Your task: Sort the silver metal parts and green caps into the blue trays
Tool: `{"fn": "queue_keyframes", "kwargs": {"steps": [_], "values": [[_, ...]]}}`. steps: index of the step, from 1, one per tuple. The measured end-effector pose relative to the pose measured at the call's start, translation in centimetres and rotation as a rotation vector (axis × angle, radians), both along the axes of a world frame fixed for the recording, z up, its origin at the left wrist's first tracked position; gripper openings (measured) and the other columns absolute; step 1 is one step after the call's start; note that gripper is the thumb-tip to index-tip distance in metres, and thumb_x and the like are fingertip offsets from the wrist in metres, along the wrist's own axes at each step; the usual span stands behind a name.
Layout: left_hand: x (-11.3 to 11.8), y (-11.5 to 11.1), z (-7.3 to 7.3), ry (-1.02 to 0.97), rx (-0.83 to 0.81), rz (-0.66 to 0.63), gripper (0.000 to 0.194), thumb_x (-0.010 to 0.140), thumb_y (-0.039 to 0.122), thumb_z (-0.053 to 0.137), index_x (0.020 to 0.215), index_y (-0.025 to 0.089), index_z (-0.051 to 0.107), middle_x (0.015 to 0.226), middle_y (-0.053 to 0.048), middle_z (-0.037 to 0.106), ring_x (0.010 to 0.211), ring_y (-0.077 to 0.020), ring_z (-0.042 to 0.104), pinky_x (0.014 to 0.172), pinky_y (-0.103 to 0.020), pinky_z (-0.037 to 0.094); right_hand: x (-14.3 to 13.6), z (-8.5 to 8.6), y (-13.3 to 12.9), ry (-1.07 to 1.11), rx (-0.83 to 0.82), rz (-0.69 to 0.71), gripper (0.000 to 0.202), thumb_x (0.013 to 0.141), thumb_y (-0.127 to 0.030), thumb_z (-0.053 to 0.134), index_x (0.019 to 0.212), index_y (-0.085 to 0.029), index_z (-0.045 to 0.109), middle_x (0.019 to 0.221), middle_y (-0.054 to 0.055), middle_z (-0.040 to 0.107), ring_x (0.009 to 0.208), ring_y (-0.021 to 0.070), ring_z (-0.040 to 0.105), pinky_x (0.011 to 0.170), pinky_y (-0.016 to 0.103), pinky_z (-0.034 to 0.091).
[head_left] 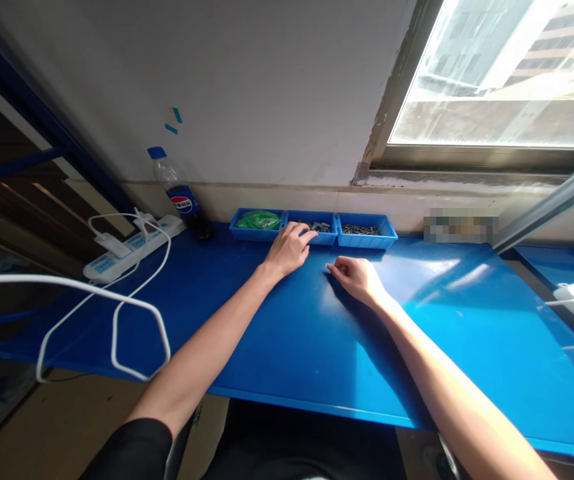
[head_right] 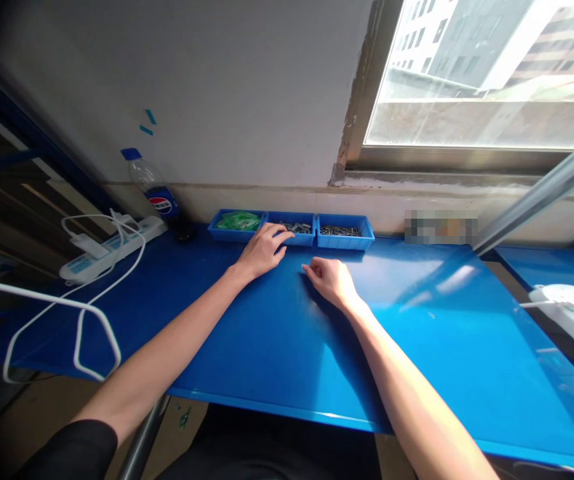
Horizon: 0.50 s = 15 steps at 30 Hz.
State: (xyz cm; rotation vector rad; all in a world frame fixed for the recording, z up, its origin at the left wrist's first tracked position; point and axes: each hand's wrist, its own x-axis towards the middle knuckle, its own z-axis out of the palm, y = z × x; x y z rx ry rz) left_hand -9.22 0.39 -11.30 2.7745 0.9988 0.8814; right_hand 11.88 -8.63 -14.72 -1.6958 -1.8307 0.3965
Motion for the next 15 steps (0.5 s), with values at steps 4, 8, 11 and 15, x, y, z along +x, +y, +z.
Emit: {"fn": "queue_keyframes", "kwargs": {"steps": [4,8,11,15], "values": [[0.8,1.1,0.5,0.074,0.022,0.059,0.033,0.09,0.004,0.053,0.114,0.019,0.069,0.109,-0.012,0.071,0.107,-0.0293,0.059,0.096,-0.042,0.048,-0.1,0.3,-0.1,-0.008,-0.005,-0.003,0.043,0.094,-0.053,0.059,0.062,-0.024,0.051,0.056,0.001,0.057,0.052,0.0157,0.043,0.053,0.031,0.028],[1.4,2.0,1.0,0.088,-0.029,0.079,0.026,0.085,0.002,0.057,0.101,0.019,0.067,0.089,-0.01,0.068,0.095,-0.0291,0.061,0.087,-0.038,0.048,-0.1,0.4,-0.1,-0.005,-0.017,0.0,0.043,0.094,-0.052,0.058,0.062,-0.024,0.05,0.056,0.001,0.057,0.052,0.0156,0.043,0.053,0.031,0.028],[1.5,2.8,0.9,0.063,-0.086,0.074,0.026,0.082,0.002,0.061,0.101,0.019,0.067,0.084,-0.009,0.066,0.09,-0.0278,0.062,0.085,-0.035,0.048,-0.1,0.4,-0.1,-0.008,-0.019,0.001,0.042,0.094,-0.052,0.058,0.062,-0.024,0.051,0.056,0.002,0.057,0.052,0.0158,0.043,0.053,0.032,0.028],[1.5,3.4,0.2,0.085,-0.029,0.077,0.029,0.08,0.002,0.062,0.103,0.019,0.068,0.091,-0.009,0.069,0.092,-0.0266,0.061,0.084,-0.035,0.05,-0.1,0.3,-0.1,-0.008,-0.015,-0.002,0.042,0.094,-0.05,0.059,0.062,-0.024,0.05,0.056,0.002,0.055,0.053,0.0156,0.042,0.055,0.033,0.028]]}}
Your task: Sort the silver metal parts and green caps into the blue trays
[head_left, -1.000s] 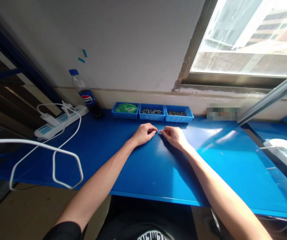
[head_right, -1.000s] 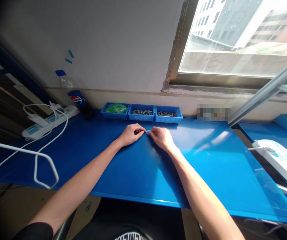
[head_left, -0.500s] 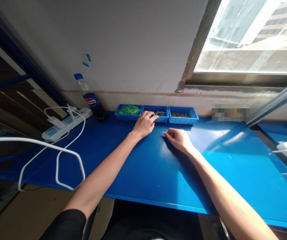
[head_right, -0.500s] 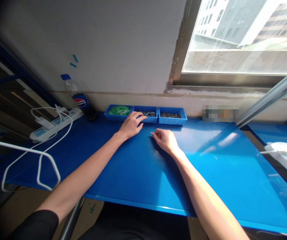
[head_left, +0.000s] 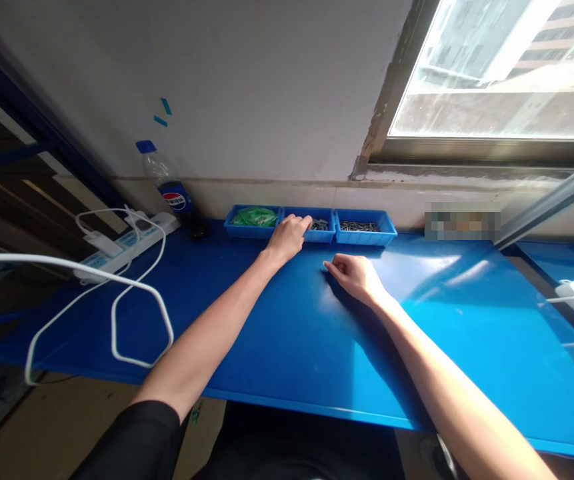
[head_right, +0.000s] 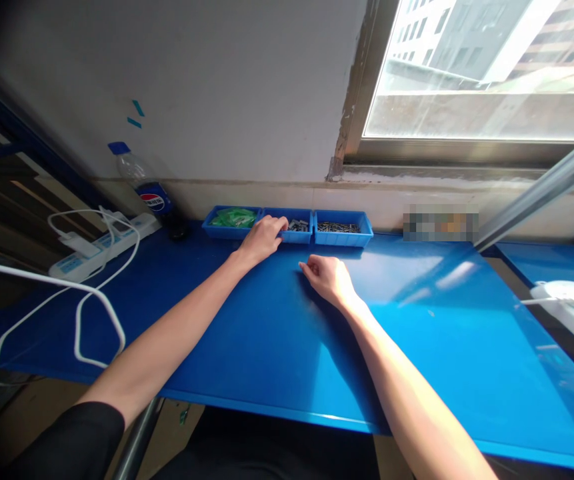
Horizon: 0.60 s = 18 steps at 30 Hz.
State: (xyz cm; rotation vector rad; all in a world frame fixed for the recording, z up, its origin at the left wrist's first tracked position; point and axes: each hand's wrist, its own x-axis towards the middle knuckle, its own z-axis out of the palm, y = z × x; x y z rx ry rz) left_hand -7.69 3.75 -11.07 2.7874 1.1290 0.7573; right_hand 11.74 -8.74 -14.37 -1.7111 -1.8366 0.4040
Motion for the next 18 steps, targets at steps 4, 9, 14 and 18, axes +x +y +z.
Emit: {"fn": "queue_keyframes", "kwargs": {"steps": [4,9,14,18], "values": [[-0.1,-0.3,-0.5,0.004,0.015,-0.018,0.024,0.081,0.0,0.059,0.092,0.018,0.071,0.093,-0.01,0.07,0.096,-0.028,0.06,0.084,-0.037,0.05,-0.1,0.0,0.0,0.003,0.007,-0.005,0.044,0.095,-0.05,0.06,0.062,-0.024,0.048,0.056,0.002,0.055,0.053,0.0155,0.041,0.055,0.033,0.027],[-0.2,-1.5,-0.9,-0.029,0.008,-0.015,0.026,0.085,-0.002,0.053,0.088,0.017,0.071,0.089,-0.01,0.07,0.095,-0.0281,0.06,0.081,-0.037,0.05,-0.2,0.1,-0.1,0.024,0.024,-0.05,0.046,0.095,-0.054,0.058,0.061,-0.024,0.051,0.056,0.001,0.057,0.052,0.0157,0.042,0.053,0.032,0.027],[-0.4,-2.7,-2.0,-0.055,0.024,-0.002,0.028,0.089,0.001,0.051,0.09,0.018,0.073,0.09,-0.01,0.071,0.097,-0.0269,0.061,0.083,-0.037,0.05,-0.4,0.5,-0.2,0.117,0.057,-0.101,0.041,0.095,-0.059,0.056,0.074,-0.025,0.064,0.059,0.002,0.062,0.054,0.0174,0.051,0.055,0.032,0.033],[-0.8,-3.5,-2.6,-0.049,0.015,0.011,0.027,0.09,0.003,0.053,0.093,0.018,0.075,0.093,-0.01,0.072,0.098,-0.0263,0.063,0.085,-0.037,0.051,-0.4,0.6,-0.2,0.2,0.085,-0.153,0.041,0.093,-0.062,0.059,0.083,-0.024,0.069,0.063,0.002,0.065,0.055,0.0183,0.055,0.058,0.032,0.039]]}}
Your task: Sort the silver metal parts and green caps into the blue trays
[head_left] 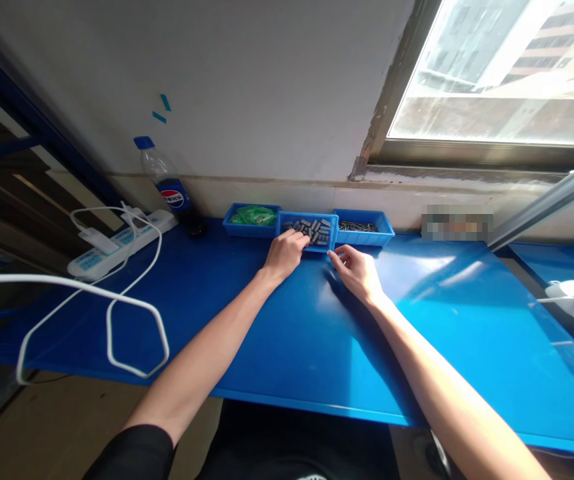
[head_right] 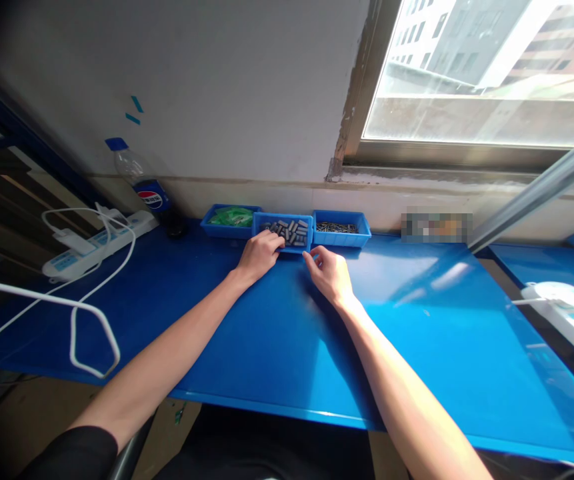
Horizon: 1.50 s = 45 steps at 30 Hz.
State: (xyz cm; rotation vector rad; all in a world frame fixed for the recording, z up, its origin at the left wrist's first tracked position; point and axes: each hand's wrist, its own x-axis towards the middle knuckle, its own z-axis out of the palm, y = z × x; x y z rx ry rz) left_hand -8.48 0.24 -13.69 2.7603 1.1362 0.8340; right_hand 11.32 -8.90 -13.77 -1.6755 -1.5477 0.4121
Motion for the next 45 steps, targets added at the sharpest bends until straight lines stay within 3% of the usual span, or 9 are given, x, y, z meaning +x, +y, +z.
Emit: {"fn": "queue_keyframes", "kwargs": {"steps": [8,13,19,25,33,39,45], "values": [[-1.7,-0.3,0.6,0.046,-0.053,-0.103,0.015,0.092,0.013,0.064,0.097,0.018,0.077,0.1,-0.009,0.075,0.1,-0.0258,0.066,0.09,-0.038,0.054,0.3,-0.3,0.1,0.048,0.027,-0.021,0.038,0.091,-0.059,0.062,0.093,-0.022,0.071,0.069,0.002,0.07,0.057,0.0182,0.061,0.06,0.031,0.046],[-1.7,-1.1,0.6,0.055,-0.026,-0.122,0.018,0.092,0.033,0.071,0.101,0.018,0.076,0.1,-0.009,0.075,0.101,-0.0268,0.068,0.089,-0.038,0.055,0.6,-0.7,0.4,0.059,0.057,0.031,0.033,0.09,-0.046,0.064,0.113,-0.023,0.069,0.091,0.004,0.077,0.055,0.0162,0.061,0.059,0.031,0.047],[-0.7,-2.0,0.3,0.034,-0.036,-0.12,0.025,0.092,0.043,0.073,0.095,0.018,0.073,0.096,-0.007,0.075,0.094,-0.0242,0.071,0.08,-0.033,0.053,0.7,-1.0,0.6,-0.007,0.082,0.047,0.018,0.091,-0.036,0.061,0.102,-0.023,0.066,0.09,0.004,0.076,0.06,0.0177,0.064,0.061,0.03,0.046],[-0.1,-2.4,0.4,0.056,-0.073,-0.125,0.025,0.091,0.042,0.073,0.085,0.018,0.069,0.09,-0.007,0.074,0.087,-0.0229,0.07,0.073,-0.031,0.049,1.0,-1.1,0.8,-0.12,0.107,0.063,0.01,0.091,-0.031,0.06,0.097,-0.024,0.063,0.097,0.003,0.077,0.062,0.0172,0.065,0.064,0.029,0.044],[-0.1,-2.6,0.5,0.025,-0.128,-0.174,0.026,0.094,0.042,0.068,0.087,0.017,0.072,0.089,-0.008,0.074,0.084,-0.0227,0.071,0.072,-0.031,0.053,1.5,-1.1,0.8,-0.252,0.123,0.091,0.009,0.089,-0.027,0.059,0.098,-0.024,0.06,0.09,0.006,0.074,0.066,0.0218,0.065,0.064,0.031,0.044],[0.0,-2.9,0.5,-0.115,-0.074,-0.163,0.029,0.098,0.039,0.063,0.114,0.018,0.075,0.114,-0.011,0.077,0.106,-0.0268,0.073,0.095,-0.037,0.058,1.7,-0.1,0.4,-0.25,0.105,0.137,0.007,0.091,-0.026,0.058,0.097,-0.023,0.06,0.082,0.006,0.073,0.06,0.0201,0.062,0.063,0.032,0.044],[-0.1,-2.9,0.6,-0.068,-0.158,-0.166,0.047,0.1,0.046,0.056,0.141,0.024,0.064,0.131,-0.008,0.073,0.122,-0.0287,0.069,0.108,-0.039,0.054,2.2,0.0,0.2,-0.305,0.11,0.162,0.006,0.091,-0.024,0.059,0.094,-0.024,0.063,0.071,0.004,0.07,0.059,0.0207,0.062,0.063,0.031,0.042]]}}
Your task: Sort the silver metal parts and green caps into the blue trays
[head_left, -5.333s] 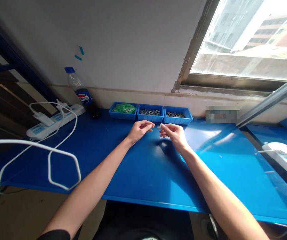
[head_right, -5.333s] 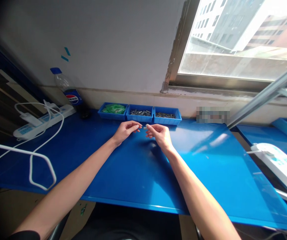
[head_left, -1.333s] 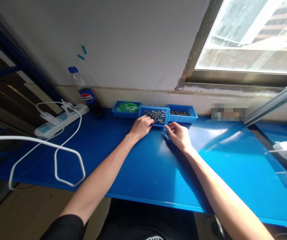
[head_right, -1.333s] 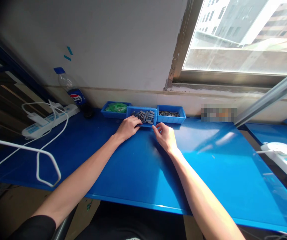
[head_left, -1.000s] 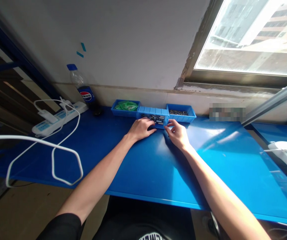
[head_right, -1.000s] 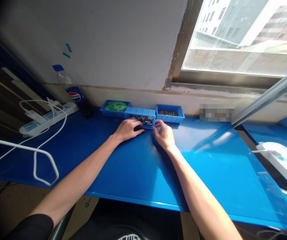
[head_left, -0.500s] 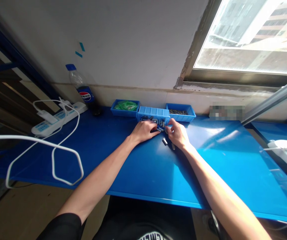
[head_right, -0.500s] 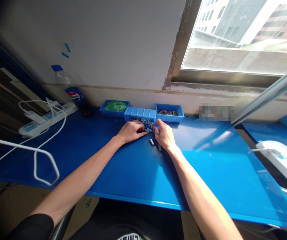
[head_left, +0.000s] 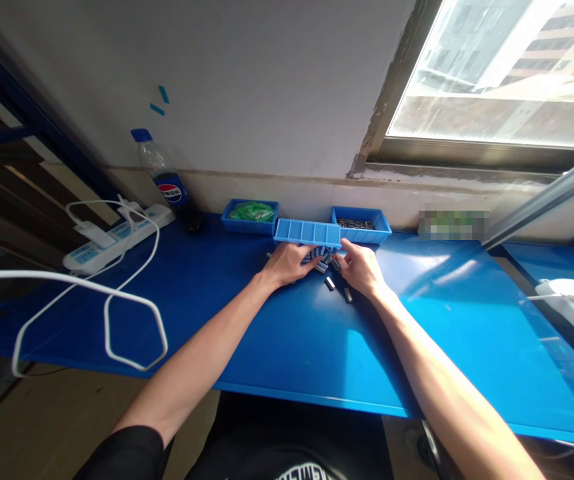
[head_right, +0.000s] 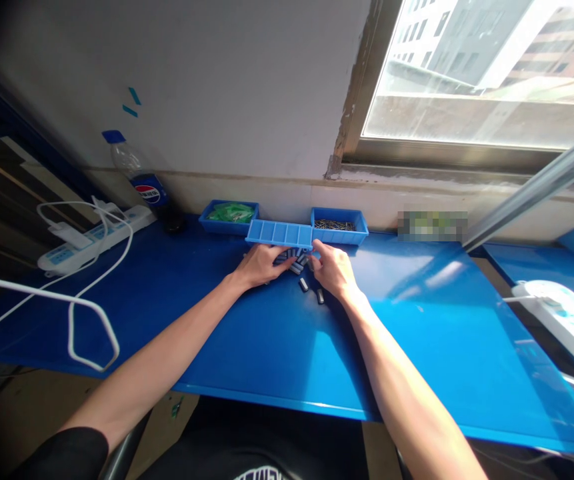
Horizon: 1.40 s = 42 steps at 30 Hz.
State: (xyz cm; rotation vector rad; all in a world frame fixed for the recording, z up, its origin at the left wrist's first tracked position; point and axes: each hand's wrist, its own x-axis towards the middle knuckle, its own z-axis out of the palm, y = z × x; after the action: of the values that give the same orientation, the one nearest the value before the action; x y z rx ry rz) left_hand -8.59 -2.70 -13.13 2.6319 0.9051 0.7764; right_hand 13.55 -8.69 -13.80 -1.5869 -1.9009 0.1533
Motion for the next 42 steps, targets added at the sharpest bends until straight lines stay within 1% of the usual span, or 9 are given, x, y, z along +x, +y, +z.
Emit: {"fn": "queue_keyframes", "kwargs": {"steps": [8,15,18,24,28,31,35,39,42], "values": [[-0.1,-0.4,0.4,0.033,-0.125,-0.038,0.046,0.104,0.052,0.048,0.138,0.028,0.067,0.14,-0.003,0.069,0.13,-0.028,0.064,0.113,-0.04,0.05,0.4,0.2,-0.1,-0.09,0.052,0.012,0.015,0.093,-0.025,0.055,0.097,-0.023,0.07,0.08,0.005,0.074,0.066,0.0218,0.065,0.066,0.031,0.042],[-0.2,0.3,0.9,-0.177,-0.123,-0.047,0.035,0.104,0.041,0.052,0.124,0.024,0.075,0.13,-0.003,0.074,0.125,-0.0269,0.067,0.11,-0.04,0.052,0.2,0.9,0.0,0.059,0.028,-0.033,0.009,0.091,-0.033,0.061,0.091,-0.026,0.067,0.066,0.002,0.069,0.06,0.0222,0.065,0.064,0.032,0.047],[-0.7,1.2,1.6,-0.281,-0.082,-0.029,0.029,0.103,0.034,0.053,0.113,0.019,0.077,0.118,-0.007,0.078,0.115,-0.0246,0.071,0.105,-0.037,0.055,0.2,1.8,0.8,0.153,0.015,-0.02,0.013,0.088,-0.037,0.065,0.085,-0.025,0.064,0.075,0.003,0.074,0.059,0.0202,0.065,0.062,0.032,0.048],[-3.1,1.8,1.9,-0.249,0.021,-0.028,0.025,0.099,0.02,0.055,0.115,0.017,0.075,0.116,-0.009,0.077,0.111,-0.022,0.071,0.103,-0.038,0.054,0.5,4.4,3.2,0.376,-0.199,0.084,0.022,0.079,-0.038,0.071,0.085,-0.023,0.056,0.076,0.001,0.072,0.053,0.0158,0.061,0.052,0.027,0.045],[-4.4,1.5,1.2,-0.237,0.011,-0.019,0.026,0.099,0.021,0.054,0.115,0.017,0.075,0.117,-0.009,0.077,0.111,-0.0211,0.07,0.103,-0.037,0.054,0.4,5.3,5.3,0.492,-0.348,0.021,0.021,0.075,-0.033,0.073,0.084,-0.023,0.056,0.069,0.0,0.071,0.05,0.0136,0.056,0.047,0.025,0.044],[-4.7,1.1,0.8,-0.171,-0.022,-0.049,0.029,0.099,0.027,0.057,0.121,0.017,0.073,0.123,-0.01,0.075,0.116,-0.0228,0.069,0.105,-0.039,0.053,0.3,5.6,6.7,0.55,-0.37,-0.059,0.026,0.071,-0.024,0.075,0.095,-0.021,0.063,0.068,0.001,0.072,0.049,0.0145,0.058,0.049,0.027,0.049],[-4.3,0.5,0.4,-0.058,-0.014,-0.086,0.032,0.1,0.036,0.059,0.122,0.017,0.074,0.124,-0.011,0.075,0.122,-0.0261,0.065,0.108,-0.042,0.051,-0.3,5.8,6.7,0.624,-0.206,-0.174,0.049,0.07,-0.019,0.074,0.119,-0.018,0.067,0.078,0.005,0.077,0.058,0.0194,0.07,0.058,0.032,0.058],[-3.4,0.9,0.2,-0.03,0.033,-0.061,0.03,0.102,0.03,0.054,0.118,0.017,0.076,0.12,-0.01,0.076,0.121,-0.0262,0.063,0.109,-0.045,0.049,-0.9,5.5,4.9,0.455,-0.003,-0.197,0.033,0.075,-0.021,0.067,0.107,-0.019,0.075,0.087,0.007,0.079,0.072,0.0225,0.075,0.068,0.033,0.059],[-2.7,1.4,0.3,0.001,0.045,-0.084,0.029,0.1,0.022,0.053,0.115,0.018,0.077,0.117,-0.01,0.077,0.118,-0.0258,0.064,0.107,-0.043,0.05,-1.0,4.6,3.9,0.226,-0.078,-0.07,0.012,0.076,-0.022,0.068,0.083,-0.02,0.078,0.075,0.005,0.077,0.072,0.0226,0.074,0.068,0.031,0.057]]}}
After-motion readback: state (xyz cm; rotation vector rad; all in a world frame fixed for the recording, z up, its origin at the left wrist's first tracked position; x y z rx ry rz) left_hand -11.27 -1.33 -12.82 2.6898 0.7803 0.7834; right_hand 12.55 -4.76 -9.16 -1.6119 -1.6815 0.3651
